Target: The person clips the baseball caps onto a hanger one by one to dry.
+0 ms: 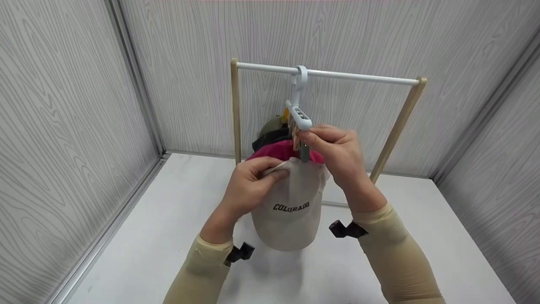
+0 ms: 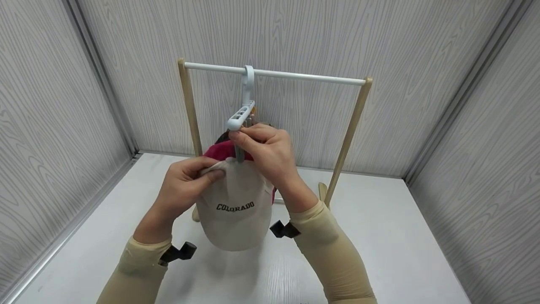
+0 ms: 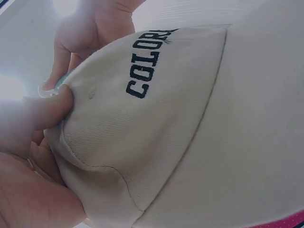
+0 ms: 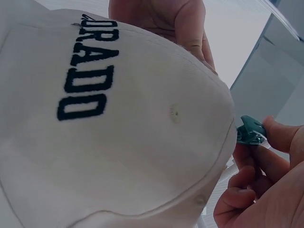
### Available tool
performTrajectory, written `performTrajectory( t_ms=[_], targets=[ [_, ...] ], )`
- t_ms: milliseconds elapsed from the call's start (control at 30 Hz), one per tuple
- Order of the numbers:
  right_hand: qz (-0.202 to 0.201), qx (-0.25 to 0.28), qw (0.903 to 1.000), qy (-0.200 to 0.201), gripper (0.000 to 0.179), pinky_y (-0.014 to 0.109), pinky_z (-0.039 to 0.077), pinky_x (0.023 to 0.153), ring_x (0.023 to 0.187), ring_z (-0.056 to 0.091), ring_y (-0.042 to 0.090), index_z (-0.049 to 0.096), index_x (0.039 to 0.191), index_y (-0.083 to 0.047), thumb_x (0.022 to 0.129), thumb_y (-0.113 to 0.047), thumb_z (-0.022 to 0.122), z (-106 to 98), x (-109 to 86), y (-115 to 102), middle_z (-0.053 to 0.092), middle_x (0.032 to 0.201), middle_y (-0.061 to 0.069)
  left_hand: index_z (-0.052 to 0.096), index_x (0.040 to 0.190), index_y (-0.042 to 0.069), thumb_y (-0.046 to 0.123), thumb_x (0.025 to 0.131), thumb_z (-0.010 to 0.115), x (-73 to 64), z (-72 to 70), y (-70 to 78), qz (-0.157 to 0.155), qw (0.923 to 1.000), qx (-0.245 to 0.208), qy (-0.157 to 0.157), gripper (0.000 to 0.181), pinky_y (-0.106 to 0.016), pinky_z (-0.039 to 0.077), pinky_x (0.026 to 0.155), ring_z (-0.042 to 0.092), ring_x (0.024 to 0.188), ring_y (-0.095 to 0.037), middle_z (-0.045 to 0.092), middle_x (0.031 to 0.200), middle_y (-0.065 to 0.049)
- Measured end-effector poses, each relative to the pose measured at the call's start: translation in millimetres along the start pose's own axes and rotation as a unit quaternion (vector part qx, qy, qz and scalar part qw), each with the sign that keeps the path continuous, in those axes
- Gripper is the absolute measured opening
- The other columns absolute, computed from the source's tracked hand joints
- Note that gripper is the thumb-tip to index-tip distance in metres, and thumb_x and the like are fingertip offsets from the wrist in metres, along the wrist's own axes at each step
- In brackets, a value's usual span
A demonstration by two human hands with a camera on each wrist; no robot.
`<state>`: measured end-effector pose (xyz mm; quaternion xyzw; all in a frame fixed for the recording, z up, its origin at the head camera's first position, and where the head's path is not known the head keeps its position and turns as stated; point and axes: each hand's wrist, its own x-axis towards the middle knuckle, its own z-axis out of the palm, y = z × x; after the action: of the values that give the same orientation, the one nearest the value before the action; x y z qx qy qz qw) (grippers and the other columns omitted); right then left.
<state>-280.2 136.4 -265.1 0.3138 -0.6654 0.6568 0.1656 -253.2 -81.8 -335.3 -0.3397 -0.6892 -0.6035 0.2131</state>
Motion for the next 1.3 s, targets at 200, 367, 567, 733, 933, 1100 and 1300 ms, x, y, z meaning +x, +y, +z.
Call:
performTrajectory(
  t_ms=[200,367,567,733,933,1100,1300],
  targets=[
    [0.018,0.008,0.9998,0.008,0.012,0.035,0.060,0.082,0.095,0.073,0.028,0.087,0.103,0.003,0.098,-0.008,0.084,1.7,-0.4,1.1,0.081,0.098,0.019,0.085,0.108,0.000,0.003,0.099,0.083,1.1,1.5,-0.2,0.002,1.0000,-0.006,0.002,0.010,-0.032,0.062,0.087,0.072,0.094,-0.018,0.082,0.103,-0.006],
    [0.028,0.006,0.9995,0.015,0.013,0.032,0.059,0.074,0.092,0.071,0.025,0.088,0.101,0.001,0.098,-0.012,0.086,2.4,0.3,1.8,0.081,0.095,0.013,0.085,0.109,0.001,0.003,0.100,0.083,2.5,2.6,-1.5,0.004,1.0000,-0.007,0.003,0.010,-0.033,0.062,0.088,0.072,0.094,-0.018,0.083,0.104,-0.006],
    [0.017,0.013,0.9998,0.001,0.017,0.032,0.058,0.071,0.088,0.070,0.026,0.085,0.102,0.007,0.099,-0.010,0.084,0.1,0.1,4.3,0.080,0.092,0.014,0.085,0.110,-0.001,0.002,0.100,0.082,4.3,4.5,-3.7,0.015,0.9998,-0.012,0.005,0.011,-0.035,0.063,0.090,0.073,0.096,-0.019,0.083,0.106,-0.007],
    [0.013,0.028,0.9995,-0.004,0.017,0.032,0.057,0.073,0.090,0.072,0.027,0.084,0.105,0.010,0.100,-0.007,0.081,-0.9,-0.5,5.4,0.079,0.094,0.019,0.085,0.109,-0.001,0.002,0.100,0.082,5.4,8.7,-5.2,0.020,0.9994,-0.017,0.021,0.010,-0.033,0.063,0.087,0.071,0.094,-0.017,0.083,0.105,-0.006],
    [0.029,0.011,0.9993,0.019,0.013,0.029,0.055,0.075,0.095,0.072,0.021,0.086,0.105,0.006,0.099,-0.005,0.082,-1.5,-1.9,5.4,0.083,0.098,0.010,0.086,0.108,0.000,0.002,0.099,0.083,7.2,13.8,-3.8,0.025,0.9984,-0.028,0.043,0.010,-0.032,0.062,0.086,0.071,0.095,-0.016,0.083,0.104,-0.006],
    [0.031,0.007,0.9993,0.021,0.013,0.029,0.053,0.073,0.094,0.071,0.020,0.087,0.104,0.003,0.099,-0.007,0.083,-2.2,-2.6,7.1,0.083,0.098,0.009,0.085,0.108,-0.001,0.000,0.099,0.083,8.6,17.5,-3.4,0.031,0.9971,-0.031,0.062,0.010,-0.035,0.064,0.089,0.074,0.099,-0.019,0.083,0.104,-0.005],
    [0.021,0.013,0.9995,0.019,0.014,0.028,0.052,0.072,0.089,0.067,0.018,0.087,0.105,0.004,0.099,-0.007,0.082,-2.2,-4.0,7.8,0.082,0.098,0.011,0.085,0.109,-0.001,0.002,0.100,0.083,8.6,20.1,-4.5,0.040,0.9965,-0.024,0.069,0.010,-0.036,0.064,0.089,0.074,0.098,-0.018,0.083,0.105,-0.003]
  ],
)
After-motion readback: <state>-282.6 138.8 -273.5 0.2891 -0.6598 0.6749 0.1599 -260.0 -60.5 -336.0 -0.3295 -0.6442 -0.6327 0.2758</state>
